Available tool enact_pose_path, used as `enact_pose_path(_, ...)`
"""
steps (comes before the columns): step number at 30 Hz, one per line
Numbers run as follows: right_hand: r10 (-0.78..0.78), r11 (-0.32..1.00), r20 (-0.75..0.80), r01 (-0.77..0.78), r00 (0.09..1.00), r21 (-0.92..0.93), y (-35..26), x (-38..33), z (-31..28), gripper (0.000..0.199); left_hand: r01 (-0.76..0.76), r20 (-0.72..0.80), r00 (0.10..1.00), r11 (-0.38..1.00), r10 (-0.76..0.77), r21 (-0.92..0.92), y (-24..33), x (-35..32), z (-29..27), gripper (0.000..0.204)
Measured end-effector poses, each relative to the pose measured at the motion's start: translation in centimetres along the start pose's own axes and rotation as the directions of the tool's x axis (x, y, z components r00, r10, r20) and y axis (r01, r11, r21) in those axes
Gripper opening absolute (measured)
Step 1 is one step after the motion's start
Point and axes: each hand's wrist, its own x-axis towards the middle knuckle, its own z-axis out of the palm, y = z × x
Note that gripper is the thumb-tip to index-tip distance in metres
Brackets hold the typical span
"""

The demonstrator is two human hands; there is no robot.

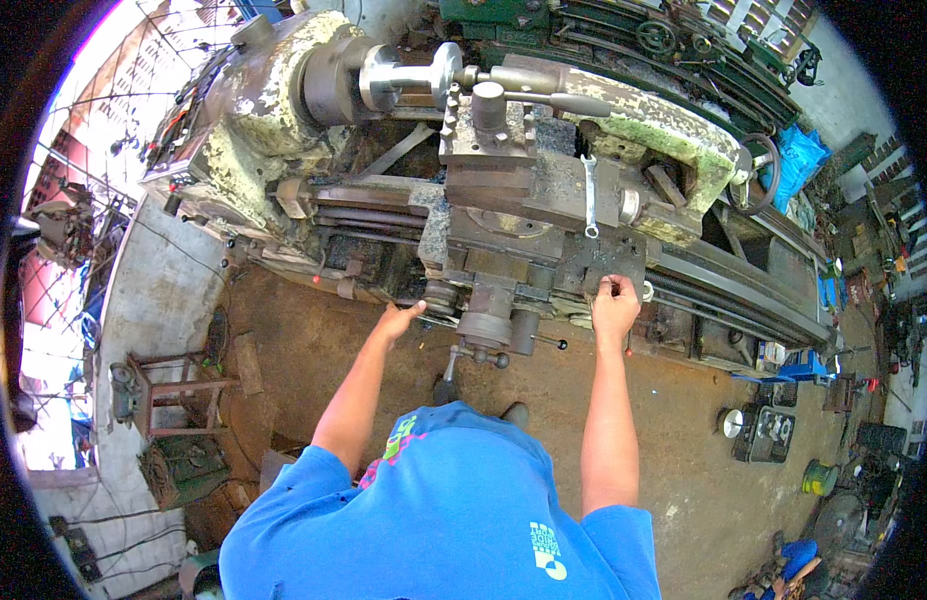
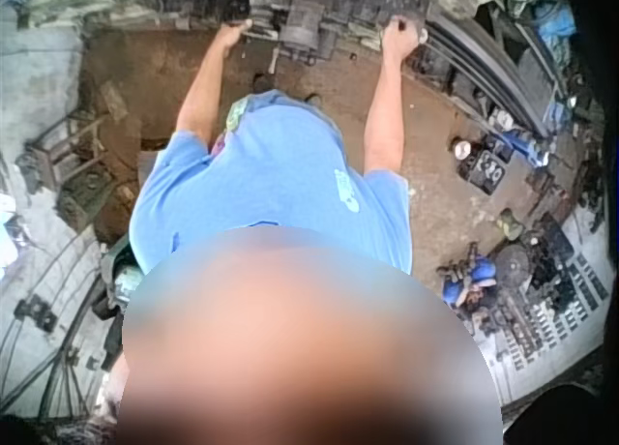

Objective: The person operates a metal lathe, turning the cross-slide and compound handwheels to position the cutting tool against a rotating cylindrical workpiece. Metal shavings are produced as the tool engages the workpiece. The person repeatedly advances and retracts the tool while making small adjustments.

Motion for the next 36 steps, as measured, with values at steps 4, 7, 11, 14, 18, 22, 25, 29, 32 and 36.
enact_pose_path(4,-0.013,0.999,-0.031,0.014,0.999,0.037,-0.3,0.1,0.7,0.014,-0.016,-0.217,0.974,0.976,0.064,0.219,2.2,-1.8,0.0,0.118)
enact_pose_path(7,-0.013,0.999,-0.024,0.014,1.0,0.033,-0.1,0.0,0.4,0.014,0.024,-0.202,0.978,0.947,0.043,0.32,3.3,-3.4,1.0,0.121)
enact_pose_path(11,0.009,1.0,-0.028,-0.008,1.0,0.019,0.3,0.1,0.2,0.014,0.034,-0.196,0.98,0.925,0.044,0.378,4.0,-4.7,2.9,0.123)
enact_pose_path(14,0.026,1.0,0.002,-0.026,1.0,0.016,0.6,0.2,0.0,0.014,0.064,-0.192,0.981,0.925,0.009,0.374,4.0,-4.6,3.3,0.127)
enact_pose_path(18,-0.017,0.999,-0.007,0.018,1.0,0.042,0.7,0.2,0.2,0.014,0.08,-0.155,0.988,0.921,-0.021,0.381,3.8,-3.9,2.8,0.131)
enact_pose_path(22,-0.028,0.999,-0.004,0.028,1.0,0.042,0.5,0.2,0.1,0.015,0.097,-0.133,0.99,0.922,-0.05,0.376,3.8,-3.4,2.4,0.132)
enact_pose_path(25,-0.019,1.0,0.007,0.019,1.0,0.016,0.3,0.1,-0.1,0.016,0.102,-0.127,0.99,0.925,-0.058,0.367,3.8,-3.4,2.4,0.132)
enact_pose_path(29,-0.009,1.0,0.006,0.009,1.0,0.009,0.2,0.1,-0.1,0.016,0.094,-0.118,0.992,0.928,-0.055,0.361,3.7,-3.4,2.3,0.131)
enact_pose_path(32,-0.019,1.0,0.003,0.019,1.0,0.015,0.4,0.1,0.0,0.016,0.096,-0.109,0.992,0.928,-0.061,0.36,3.8,-3.3,2.1,0.131)
enact_pose_path(36,-0.026,0.999,0.002,0.026,1.0,0.032,0.6,0.2,0.1,0.016,0.097,-0.107,0.992,0.924,-0.061,0.37,3.8,-3.3,2.1,0.13)
